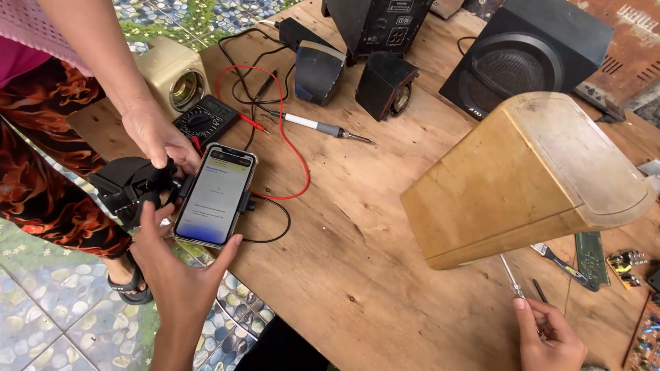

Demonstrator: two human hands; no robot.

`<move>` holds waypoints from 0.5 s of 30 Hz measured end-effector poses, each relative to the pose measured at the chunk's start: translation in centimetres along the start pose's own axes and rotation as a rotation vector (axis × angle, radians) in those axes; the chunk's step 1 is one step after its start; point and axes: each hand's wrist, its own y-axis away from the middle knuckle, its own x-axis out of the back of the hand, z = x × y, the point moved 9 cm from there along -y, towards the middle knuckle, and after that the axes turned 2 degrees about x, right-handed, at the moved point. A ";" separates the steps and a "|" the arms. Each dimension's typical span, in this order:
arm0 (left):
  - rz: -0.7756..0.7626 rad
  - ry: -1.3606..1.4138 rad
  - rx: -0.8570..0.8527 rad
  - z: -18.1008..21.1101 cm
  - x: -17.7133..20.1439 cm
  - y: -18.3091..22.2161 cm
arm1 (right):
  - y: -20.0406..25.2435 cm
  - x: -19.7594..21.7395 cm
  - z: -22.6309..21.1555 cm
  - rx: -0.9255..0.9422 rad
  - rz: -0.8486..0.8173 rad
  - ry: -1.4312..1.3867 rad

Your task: Using a screwdriver to pry the back panel off a speaker housing on a repair bench.

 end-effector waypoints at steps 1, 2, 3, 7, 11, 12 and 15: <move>-0.005 -0.085 -0.085 0.4 -0.5 0.1 | -0.2 0.1 0.0 0.006 -0.005 0.015; -0.008 -0.083 -0.085 0.1 -0.8 0.2 | -0.4 0.2 0.1 0.005 -0.003 0.019; -0.008 -0.183 -0.100 0.0 -1.0 0.3 | -0.3 0.2 0.1 0.020 -0.015 0.028; 0.070 -0.510 -0.296 1.9 -1.2 0.7 | -0.3 0.4 -0.2 0.015 -0.028 0.055; 0.005 -0.545 -0.371 3.6 -1.9 -2.1 | -0.4 0.5 -0.8 0.027 -0.043 0.030; -0.069 -0.533 -0.375 3.2 -2.8 -2.9 | -0.4 0.6 -0.9 0.025 -0.049 0.012; -0.136 -0.528 -0.422 3.3 -4.0 -4.7 | -0.6 0.5 -0.5 0.024 -0.042 -0.013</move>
